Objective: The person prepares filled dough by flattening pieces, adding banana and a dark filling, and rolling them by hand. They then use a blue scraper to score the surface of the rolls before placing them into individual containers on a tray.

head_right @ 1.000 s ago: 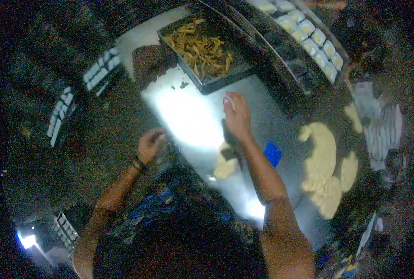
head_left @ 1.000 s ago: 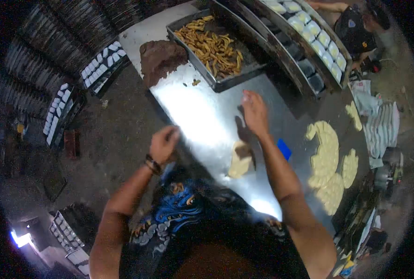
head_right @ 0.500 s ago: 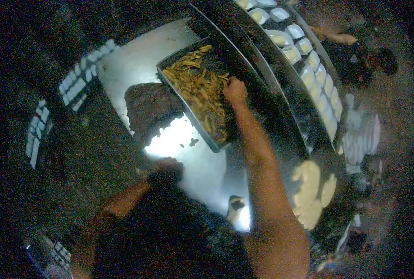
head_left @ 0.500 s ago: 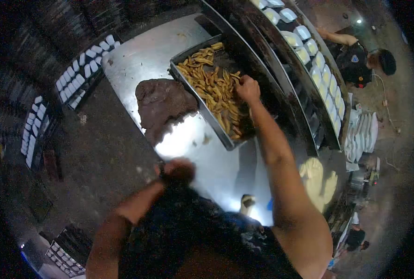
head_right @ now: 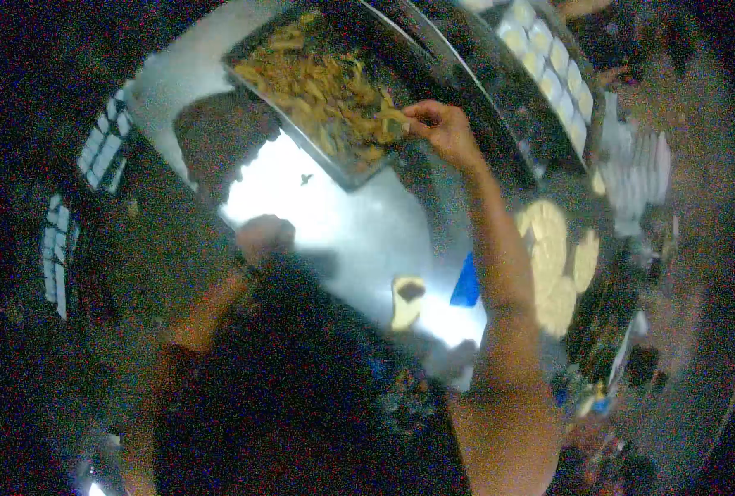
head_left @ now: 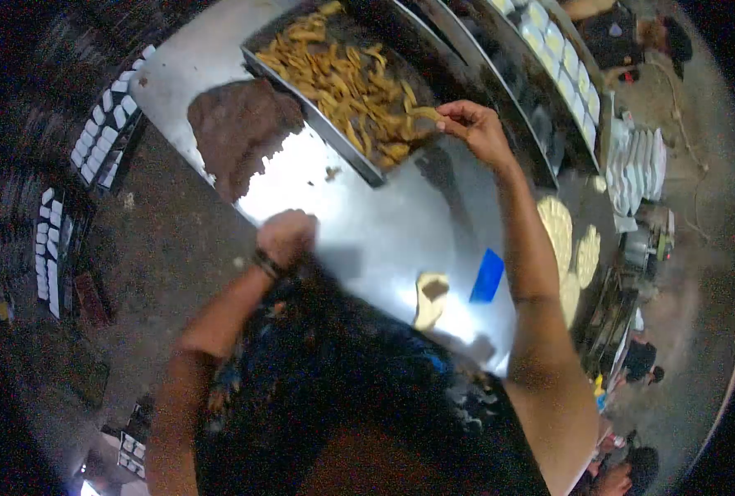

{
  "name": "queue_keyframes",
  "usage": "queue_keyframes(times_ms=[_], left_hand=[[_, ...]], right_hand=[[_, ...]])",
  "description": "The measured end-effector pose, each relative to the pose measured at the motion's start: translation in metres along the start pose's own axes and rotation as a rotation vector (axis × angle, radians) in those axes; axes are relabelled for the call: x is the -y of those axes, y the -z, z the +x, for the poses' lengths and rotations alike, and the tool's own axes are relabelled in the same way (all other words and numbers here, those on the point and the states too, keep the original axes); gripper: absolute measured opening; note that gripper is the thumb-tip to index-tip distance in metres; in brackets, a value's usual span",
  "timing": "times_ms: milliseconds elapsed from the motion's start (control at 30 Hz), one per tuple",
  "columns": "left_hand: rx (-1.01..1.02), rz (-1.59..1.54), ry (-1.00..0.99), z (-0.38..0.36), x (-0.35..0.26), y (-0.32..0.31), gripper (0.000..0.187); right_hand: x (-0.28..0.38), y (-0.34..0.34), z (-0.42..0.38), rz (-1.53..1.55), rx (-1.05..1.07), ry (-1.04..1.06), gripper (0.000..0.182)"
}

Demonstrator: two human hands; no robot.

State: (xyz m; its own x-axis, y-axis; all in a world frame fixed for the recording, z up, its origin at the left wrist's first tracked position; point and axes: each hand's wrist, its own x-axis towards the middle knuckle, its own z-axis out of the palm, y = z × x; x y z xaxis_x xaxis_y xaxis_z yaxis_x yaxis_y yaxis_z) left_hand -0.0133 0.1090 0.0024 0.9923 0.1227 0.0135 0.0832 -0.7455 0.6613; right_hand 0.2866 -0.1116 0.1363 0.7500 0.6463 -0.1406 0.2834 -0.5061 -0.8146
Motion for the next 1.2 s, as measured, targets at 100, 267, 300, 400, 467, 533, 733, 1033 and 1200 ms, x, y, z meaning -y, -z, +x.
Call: queue_keyframes(times_ms=[100,267,300,400,467,533,733,1033,1200], left_hand=[[-0.289,-0.106,-0.114,0.001,-0.011,0.001,0.017],[-0.32,-0.218,-0.214,-0.019,-0.055,-0.032,0.02],[-0.209,-0.07,-0.21,-0.028,-0.082,-0.034,0.024],[-0.144,0.09,-0.222,-0.041,-0.131,-0.073,0.037],[-0.204,0.198,-0.319,-0.045,-0.151,-0.099,0.045],[-0.192,0.215,-0.286,-0.051,-0.173,-0.109,0.046],[-0.175,-0.148,-0.201,-0.049,-0.179,-0.146,0.02],[0.118,0.159,-0.357,-0.115,-0.198,-0.144,0.023],[-0.146,-0.146,-0.4,-0.116,-0.207,-0.123,0.038]], right_hand=[[0.003,0.002,-0.081,0.137,0.045,-0.072,0.023],[-0.047,-0.022,-0.214,0.127,0.208,-0.123,0.018],[-0.061,-0.03,-0.235,0.136,0.193,-0.104,0.018],[-0.092,-0.056,-0.273,-0.078,0.118,0.063,0.018],[-0.11,-0.071,-0.28,-0.261,0.007,0.265,0.016],[-0.102,-0.069,-0.272,-0.347,0.011,0.376,0.014],[-0.074,-0.055,-0.244,-0.251,0.341,0.173,0.019],[-0.096,-0.104,-0.357,-0.561,-0.062,0.563,0.035],[-0.087,-0.065,-0.335,-0.257,0.119,0.344,0.032]])
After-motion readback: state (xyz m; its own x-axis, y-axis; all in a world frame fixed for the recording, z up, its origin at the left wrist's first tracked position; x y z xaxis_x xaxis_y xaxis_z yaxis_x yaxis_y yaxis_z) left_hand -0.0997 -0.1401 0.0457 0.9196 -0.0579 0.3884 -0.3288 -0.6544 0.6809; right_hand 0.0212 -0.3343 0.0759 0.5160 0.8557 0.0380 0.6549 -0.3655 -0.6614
